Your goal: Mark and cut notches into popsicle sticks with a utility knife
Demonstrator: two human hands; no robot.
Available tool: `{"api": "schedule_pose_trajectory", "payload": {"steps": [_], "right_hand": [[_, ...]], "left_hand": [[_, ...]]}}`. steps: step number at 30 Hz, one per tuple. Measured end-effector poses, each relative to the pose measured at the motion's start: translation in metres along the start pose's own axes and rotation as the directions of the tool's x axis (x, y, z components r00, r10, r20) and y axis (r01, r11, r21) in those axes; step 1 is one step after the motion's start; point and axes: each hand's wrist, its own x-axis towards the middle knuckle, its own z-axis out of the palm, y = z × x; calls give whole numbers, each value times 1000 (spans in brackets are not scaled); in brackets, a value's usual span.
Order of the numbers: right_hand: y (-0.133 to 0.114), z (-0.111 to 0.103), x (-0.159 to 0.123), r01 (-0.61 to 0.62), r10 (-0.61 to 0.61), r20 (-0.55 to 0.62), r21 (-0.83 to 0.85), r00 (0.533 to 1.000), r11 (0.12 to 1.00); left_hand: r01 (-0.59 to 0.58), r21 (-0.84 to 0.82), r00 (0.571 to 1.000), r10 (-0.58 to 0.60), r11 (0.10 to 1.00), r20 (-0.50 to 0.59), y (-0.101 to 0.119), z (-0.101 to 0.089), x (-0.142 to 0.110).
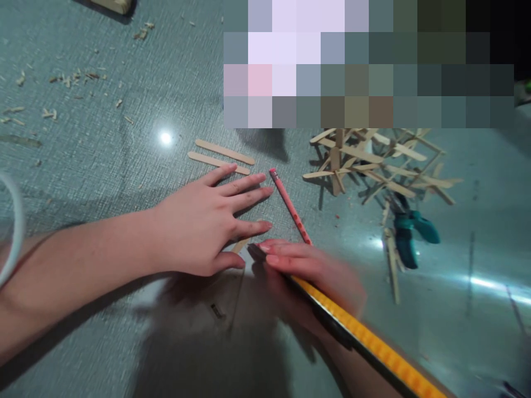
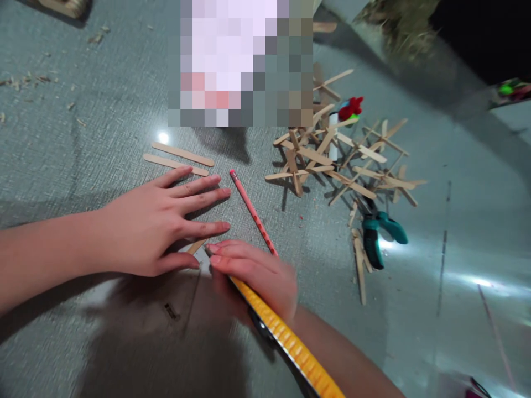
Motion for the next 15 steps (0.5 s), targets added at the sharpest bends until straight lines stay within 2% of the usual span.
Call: {"api": "schedule_pose_trajectory", "payload": {"steps": [6,11,15], "right_hand": [[0,-10,-1,-21,21,7,-19,1000,1000],[-1,-13,-5,-56,55,-51,-17,997,998],[-3,-14,-4,-97,95,-71,-29,993,995]], "left_hand": [[-8,57,995,14,998,-103,-1,0,-2],[-31,-142,991,11,989,-137,-7,-5,-3],[-48,-189,988,18,981,-155,-10,-6,-3]]}}
